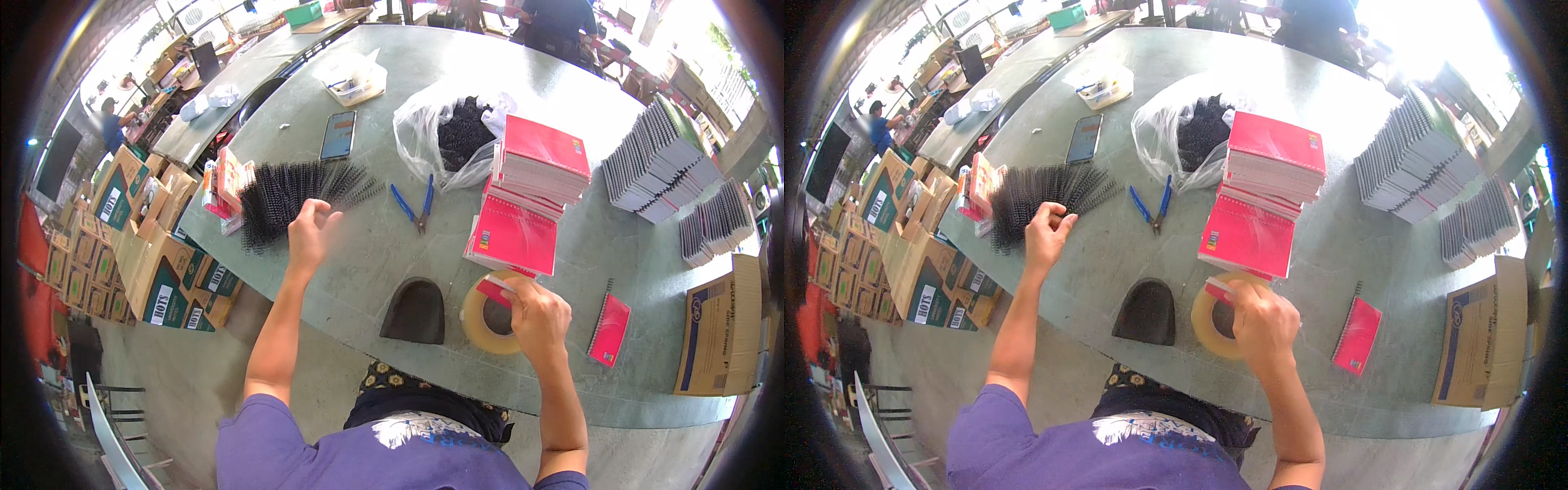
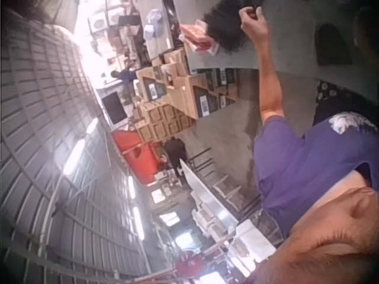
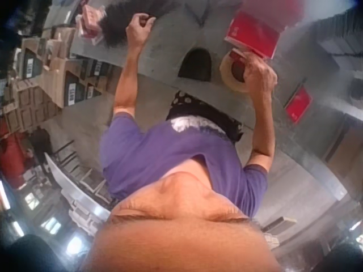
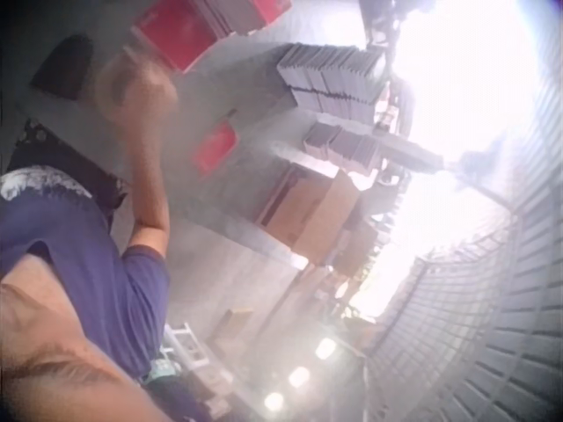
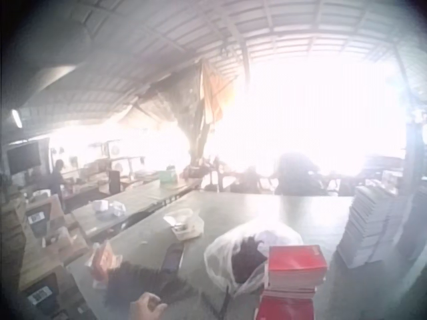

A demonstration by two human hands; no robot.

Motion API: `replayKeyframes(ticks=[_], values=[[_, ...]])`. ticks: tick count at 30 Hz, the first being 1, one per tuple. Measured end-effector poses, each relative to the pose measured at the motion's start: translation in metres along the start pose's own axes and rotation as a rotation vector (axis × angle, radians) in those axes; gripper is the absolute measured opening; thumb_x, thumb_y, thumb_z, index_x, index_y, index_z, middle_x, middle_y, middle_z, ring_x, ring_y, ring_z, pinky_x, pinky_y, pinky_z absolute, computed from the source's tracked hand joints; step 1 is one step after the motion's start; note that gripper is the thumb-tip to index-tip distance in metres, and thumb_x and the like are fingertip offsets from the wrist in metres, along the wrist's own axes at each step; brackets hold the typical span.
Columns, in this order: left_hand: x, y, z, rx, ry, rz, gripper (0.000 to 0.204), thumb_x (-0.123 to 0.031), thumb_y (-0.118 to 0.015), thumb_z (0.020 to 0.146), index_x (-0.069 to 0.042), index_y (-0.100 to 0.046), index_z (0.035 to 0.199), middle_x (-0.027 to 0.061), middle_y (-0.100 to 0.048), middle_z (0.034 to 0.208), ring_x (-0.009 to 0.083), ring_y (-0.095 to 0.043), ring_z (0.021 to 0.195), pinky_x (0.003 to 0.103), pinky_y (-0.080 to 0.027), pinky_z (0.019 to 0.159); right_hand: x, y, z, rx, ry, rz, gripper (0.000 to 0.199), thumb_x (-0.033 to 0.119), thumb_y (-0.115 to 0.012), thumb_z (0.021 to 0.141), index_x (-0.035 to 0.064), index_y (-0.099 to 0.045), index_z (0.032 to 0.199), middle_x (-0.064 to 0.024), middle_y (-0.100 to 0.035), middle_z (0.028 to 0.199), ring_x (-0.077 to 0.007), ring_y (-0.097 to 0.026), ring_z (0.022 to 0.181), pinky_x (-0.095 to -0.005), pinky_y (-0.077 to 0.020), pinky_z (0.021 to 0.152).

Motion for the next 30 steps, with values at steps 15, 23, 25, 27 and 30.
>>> replayKeyframes(ticks=[15, 23, 25, 27, 30], values=[[-0.106, -0.062, -0.045, 0.612, -0.083, -0.968, 0.011, -0.004, -0.063, 0.085, -0.003, -0.057, 0.094, 0.0134, -0.066, 0.096, 0.0161, -0.063, 0.083, 0.029, -0.050, 0.077, 0.007, -0.006, 0.008, -0.096, 0.079, 0.151, 0.012, 0.016, -0.067, 0.077, 0.0123, -0.070, 0.089, -0.0053, -0.069, 0.078, -0.0228, -0.065, 0.064, -0.0322, -0.0494, 0.059], [-0.116, -0.064, -0.054, 0.729, -0.180, -0.931, 0.017, -0.005, -0.062, 0.085, -0.003, -0.063, 0.102, 0.0070, -0.066, 0.090, 0.0142, -0.061, 0.083, 0.027, -0.047, 0.077, 0.009, -0.006, 0.011, -0.061, 0.037, 0.171, 0.012, 0.014, -0.064, 0.076, 0.0107, -0.068, 0.087, -0.0061, -0.068, 0.077, -0.0238, -0.065, 0.070, -0.0358, -0.0496, 0.063], [-0.127, -0.064, -0.058, 0.795, -0.206, -0.810, 0.019, -0.006, -0.062, 0.086, -0.004, -0.063, 0.105, 0.0046, -0.065, 0.088, 0.0117, -0.059, 0.081, 0.025, -0.045, 0.076, 0.009, -0.004, 0.010, -0.055, 0.020, 0.145, 0.012, 0.016, -0.065, 0.077, 0.0106, -0.068, 0.087, -0.0064, -0.068, 0.077, -0.0240, -0.065, 0.070, -0.0358, -0.0495, 0.063], [-0.143, -0.063, -0.066, 0.775, -0.225, -0.558, 0.019, -0.008, -0.062, 0.087, -0.005, -0.063, 0.106, 0.0041, -0.062, 0.085, 0.0087, -0.055, 0.078, 0.023, -0.044, 0.074, 0.011, -0.003, 0.013, -0.089, 0.008, 0.135, 0.012, 0.018, -0.065, 0.079, 0.0118, -0.069, 0.088, -0.0074, -0.068, 0.078, -0.0246, -0.065, 0.066, -0.0344, -0.0494, 0.061], [-0.150, -0.070, -0.076, 0.702, -0.437, -0.224, 0.023, -0.013, -0.066, 0.082, -0.009, -0.064, 0.105, 0.0054, -0.060, 0.084, 0.0130, -0.056, 0.083, 0.029, -0.043, 0.079, 0.007, -0.004, 0.014, -0.091, 0.018, 0.133, 0.012, 0.020, -0.066, 0.079, 0.0130, -0.070, 0.088, -0.0080, -0.068, 0.078, -0.0253, -0.064, 0.063, -0.0339, -0.0492, 0.059]])
Point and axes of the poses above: each hand's wrist, its own z-axis towards the middle knuckle, its own y-axis out of the back of the hand, x = y × z, the point moved 6 cm from there along z, towards the middle knuckle
